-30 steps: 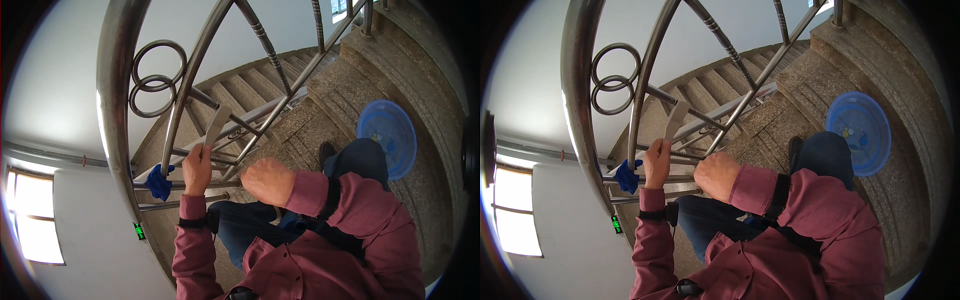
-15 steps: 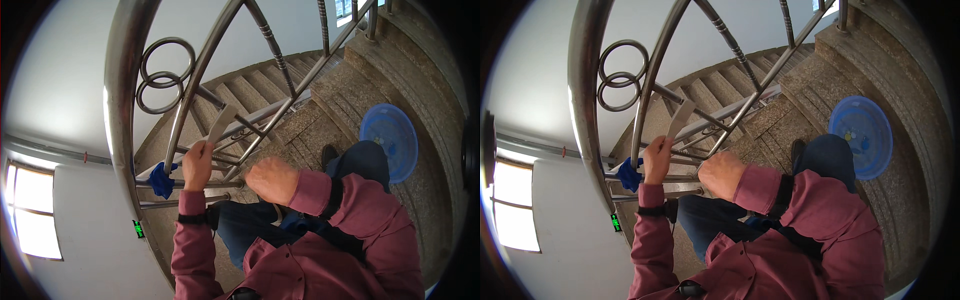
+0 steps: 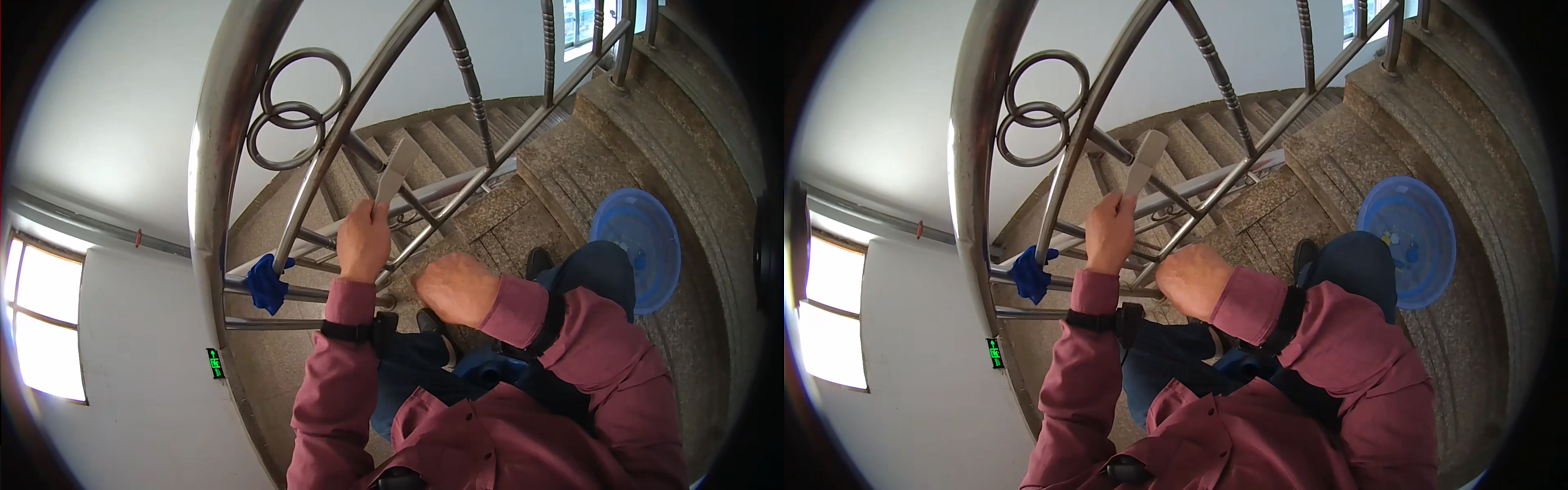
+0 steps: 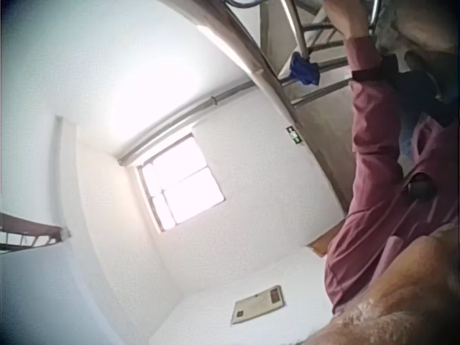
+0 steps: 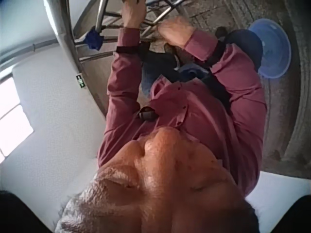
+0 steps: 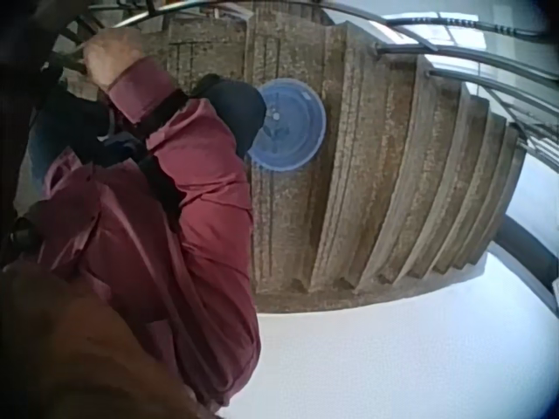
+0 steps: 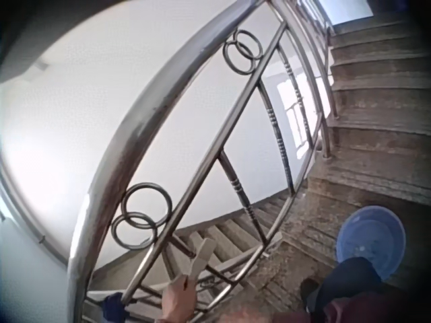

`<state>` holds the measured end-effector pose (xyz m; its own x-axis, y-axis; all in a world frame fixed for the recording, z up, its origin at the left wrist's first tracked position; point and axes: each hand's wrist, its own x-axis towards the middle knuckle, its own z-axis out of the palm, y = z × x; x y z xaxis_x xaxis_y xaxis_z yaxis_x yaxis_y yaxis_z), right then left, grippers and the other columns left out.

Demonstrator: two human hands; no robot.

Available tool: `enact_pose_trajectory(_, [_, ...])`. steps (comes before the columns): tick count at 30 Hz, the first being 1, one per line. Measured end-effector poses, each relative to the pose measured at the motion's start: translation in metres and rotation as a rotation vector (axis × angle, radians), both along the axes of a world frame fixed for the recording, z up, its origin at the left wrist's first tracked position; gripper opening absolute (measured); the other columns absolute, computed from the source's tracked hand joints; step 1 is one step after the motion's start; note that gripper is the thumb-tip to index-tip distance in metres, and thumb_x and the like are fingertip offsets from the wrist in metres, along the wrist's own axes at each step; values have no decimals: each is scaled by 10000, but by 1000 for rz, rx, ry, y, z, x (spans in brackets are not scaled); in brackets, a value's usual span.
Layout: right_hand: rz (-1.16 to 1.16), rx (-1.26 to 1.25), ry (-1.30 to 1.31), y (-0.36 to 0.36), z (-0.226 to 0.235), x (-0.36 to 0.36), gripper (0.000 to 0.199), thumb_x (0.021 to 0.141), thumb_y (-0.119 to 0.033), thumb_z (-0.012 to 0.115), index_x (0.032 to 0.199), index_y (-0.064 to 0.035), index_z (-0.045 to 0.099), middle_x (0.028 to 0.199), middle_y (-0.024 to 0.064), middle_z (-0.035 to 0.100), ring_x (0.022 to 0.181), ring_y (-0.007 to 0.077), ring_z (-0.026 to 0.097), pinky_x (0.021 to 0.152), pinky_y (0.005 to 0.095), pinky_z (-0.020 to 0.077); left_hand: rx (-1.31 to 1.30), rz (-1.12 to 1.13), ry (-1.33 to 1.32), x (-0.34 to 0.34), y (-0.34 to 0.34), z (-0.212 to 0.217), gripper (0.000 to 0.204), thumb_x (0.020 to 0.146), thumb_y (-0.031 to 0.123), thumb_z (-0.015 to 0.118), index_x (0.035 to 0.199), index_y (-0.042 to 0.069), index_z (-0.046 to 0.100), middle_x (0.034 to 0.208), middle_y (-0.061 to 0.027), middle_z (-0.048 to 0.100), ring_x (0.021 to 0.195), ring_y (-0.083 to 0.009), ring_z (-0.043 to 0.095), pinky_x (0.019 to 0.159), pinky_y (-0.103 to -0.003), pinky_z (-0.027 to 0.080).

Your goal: Cleaning a metal staircase railing using a brush and a cloth.

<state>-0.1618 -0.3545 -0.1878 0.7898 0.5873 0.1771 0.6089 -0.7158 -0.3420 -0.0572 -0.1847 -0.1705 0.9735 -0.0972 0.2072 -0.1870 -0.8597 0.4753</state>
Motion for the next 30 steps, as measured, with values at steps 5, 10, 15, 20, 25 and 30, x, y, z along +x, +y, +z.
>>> enact_pose_trajectory(5, [36, 9, 36, -6, 6, -4, 117, 810, -145, 659, 772, -45, 707, 758, 174, 702, 763, 357, 730, 657, 461, 577, -58, 43, 3, -32, 30, 0, 312, 990, 287, 626, 950, -15, 694, 714, -187, 630, 662, -301, 628, 630, -427, 468])
enact_pose_trajectory(10, [41, 42, 44, -9, 5, -7, 115, 809, -146, 667, 769, -45, 704, 761, 172, 705, 764, 358, 731, 659, 460, 577, -75, 79, 84, -29, 38, 3, 306, 988, 281, 633, 941, -13, 699, 690, -170, 619, 652, -259, 614, 617, -414, 462])
enact_pose_trajectory(15, [43, 78, 19, -9, 4, -4, 118, 801, -158, 684, 771, -46, 702, 757, 176, 703, 766, 365, 730, 660, 471, 574, -3, 32, 61, -6, 8, 15, 347, 1001, 331, 594, 947, -2, 674, 832, -252, 666, 850, -472, 641, 714, -505, 480])
enact_pose_trajectory(20, [9, 12, 54, -11, 7, -1, 117, 788, -166, 689, 784, -67, 752, 805, 151, 734, 826, 333, 747, 691, 448, 591, -48, 10, 18, -9, 0, 7, 371, 991, 341, 600, 913, -15, 671, 826, -257, 663, 830, -486, 634, 697, -514, 477])
enact_pose_trajectory(25, [3, -8, 35, -14, 19, -6, 100, 800, -147, 676, 777, -66, 729, 778, 153, 725, 790, 333, 744, 675, 443, 587, -192, 71, 133, -45, 24, -18, 398, 976, 348, 647, 872, -36, 654, 720, -230, 613, 686, -381, 639, 627, -488, 459])
enact_pose_trajectory(30, [-10, 43, -26, -20, 14, -6, 90, 809, -141, 669, 781, -65, 708, 745, 151, 712, 757, 331, 738, 656, 446, 580, -923, 209, 576, -80, 22, -33, 337, 1023, 357, 653, 867, 69, 574, 580, -16, 483, 523, -165, 531, 476, -347, 407])
